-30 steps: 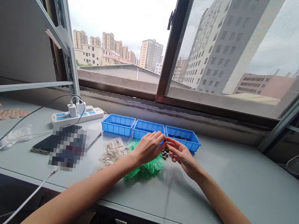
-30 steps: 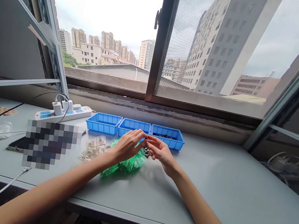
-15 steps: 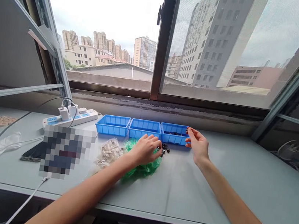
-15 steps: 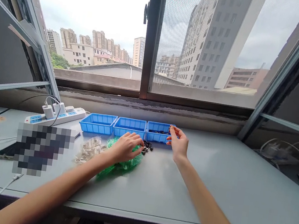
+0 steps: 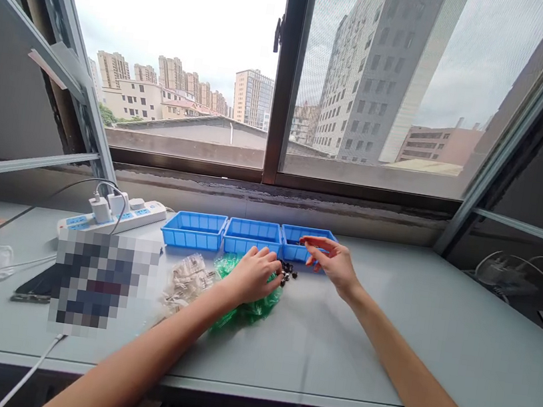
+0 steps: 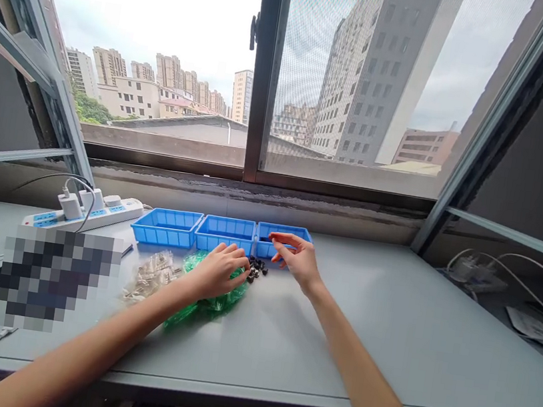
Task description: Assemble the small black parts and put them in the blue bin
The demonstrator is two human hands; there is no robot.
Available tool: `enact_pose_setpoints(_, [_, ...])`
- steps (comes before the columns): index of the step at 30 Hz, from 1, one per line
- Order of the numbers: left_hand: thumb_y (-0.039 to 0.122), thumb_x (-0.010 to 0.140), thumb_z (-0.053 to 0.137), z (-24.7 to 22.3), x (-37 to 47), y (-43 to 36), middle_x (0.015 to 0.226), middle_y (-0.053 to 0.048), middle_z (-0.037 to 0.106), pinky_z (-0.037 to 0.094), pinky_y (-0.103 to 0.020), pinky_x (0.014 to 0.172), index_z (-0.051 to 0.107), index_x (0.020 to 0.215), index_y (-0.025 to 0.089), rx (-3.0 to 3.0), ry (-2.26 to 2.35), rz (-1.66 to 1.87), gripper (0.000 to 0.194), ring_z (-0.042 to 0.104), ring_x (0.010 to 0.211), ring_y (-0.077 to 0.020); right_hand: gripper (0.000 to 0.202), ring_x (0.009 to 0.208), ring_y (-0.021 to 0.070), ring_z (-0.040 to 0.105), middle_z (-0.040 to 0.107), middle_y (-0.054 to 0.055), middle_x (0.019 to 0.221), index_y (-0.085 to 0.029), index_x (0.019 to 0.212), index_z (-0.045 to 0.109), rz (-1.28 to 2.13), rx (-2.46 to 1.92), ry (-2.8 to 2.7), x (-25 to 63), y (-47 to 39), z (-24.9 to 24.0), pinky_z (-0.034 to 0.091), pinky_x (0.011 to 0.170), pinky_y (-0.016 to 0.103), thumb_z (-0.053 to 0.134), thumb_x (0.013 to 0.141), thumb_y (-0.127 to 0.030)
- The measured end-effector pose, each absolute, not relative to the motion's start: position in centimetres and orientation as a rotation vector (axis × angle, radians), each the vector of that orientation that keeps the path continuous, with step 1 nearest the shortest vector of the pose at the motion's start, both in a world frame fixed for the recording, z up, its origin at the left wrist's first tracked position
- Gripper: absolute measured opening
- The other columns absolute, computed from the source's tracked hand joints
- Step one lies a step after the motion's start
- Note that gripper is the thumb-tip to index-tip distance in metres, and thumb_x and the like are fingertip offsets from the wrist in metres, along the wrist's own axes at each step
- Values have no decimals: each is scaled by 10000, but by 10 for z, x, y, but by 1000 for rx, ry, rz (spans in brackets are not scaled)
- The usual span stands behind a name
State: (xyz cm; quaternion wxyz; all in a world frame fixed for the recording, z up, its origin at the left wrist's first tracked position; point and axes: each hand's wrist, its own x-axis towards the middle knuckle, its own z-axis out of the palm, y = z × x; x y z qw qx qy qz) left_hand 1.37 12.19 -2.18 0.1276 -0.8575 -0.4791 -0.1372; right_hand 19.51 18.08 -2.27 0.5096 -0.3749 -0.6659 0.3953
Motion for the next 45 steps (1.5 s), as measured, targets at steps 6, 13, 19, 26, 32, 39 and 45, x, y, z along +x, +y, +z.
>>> enact_pose_setpoints(6, [263, 860, 426, -22, 15, 120, 793, -51, 576, 358, -351, 744, 589, 797, 180, -2518, -1446, -441, 194, 489, 811, -208, 130, 542, 134, 534, 693, -6, 827, -286, 753, 710, 410, -1120, -2204, 196, 175, -33, 362, 514, 263, 671, 648, -353])
enact_pose_setpoints(13, [285, 814, 480, -23, 14, 123, 818, -17, 629, 350, -373, 792, 609, 764, 204, -2616, -1723, -768, 160, 490, 861, -212, 160, 601, 153, 553, 693, -34, 835, -311, 823, 699, 400, -1259, -2336, 197, 173, -34, 354, 548, 263, 585, 710, -311])
enact_pose_setpoints(19, [378, 757, 398, -11, 10, 126, 777, -40, 628, 392, -327, 759, 611, 667, 183, -2594, -1792, -1829, 303, 520, 770, -181, 157, 563, 123, 508, 659, -8, 865, -274, 800, 693, 331, -1208, -2301, 195, 174, -37, 351, 556, 260, 569, 705, -288])
enact_pose_setpoints(26, [442, 745, 289, -3, 9, 127, 717, -47, 596, 389, -265, 588, 571, 639, 174, -2528, -2039, -2701, 403, 512, 594, -129, 227, 515, 118, 465, 672, 11, 798, -236, 792, 671, 500, -1008, -2305, 186, 168, -36, 353, 525, 260, 533, 774, -414])
enact_pose_setpoints(32, [409, 727, 326, 0, 13, 124, 677, -44, 569, 382, -262, 559, 559, 615, 170, -2399, -1937, -2933, 353, 479, 556, -118, 194, 490, 107, 456, 668, 10, 763, -223, 738, 646, 555, -901, -2209, 181, 164, -36, 362, 525, 264, 601, 735, -411])
enact_pose_setpoints(39, [388, 711, 341, -1, 18, 124, 665, -32, 540, 400, -267, 593, 511, 607, 178, -2230, -2051, -2910, 291, 460, 557, -115, 410, 432, 78, 439, 638, 37, 766, -185, 736, 618, 1016, -842, -1796, 174, 158, -26, 336, 408, 243, 683, 603, -567])
enact_pose_setpoints(45, [416, 693, 423, -6, 19, 126, 657, -9, 529, 385, -251, 587, 550, 669, 177, -2243, -1993, -2626, 271, 463, 580, -112, 523, 391, 38, 310, 563, -13, 620, -173, 736, 646, 1284, -850, -1567, 168, 156, -26, 245, 376, 228, 711, 496, -632])
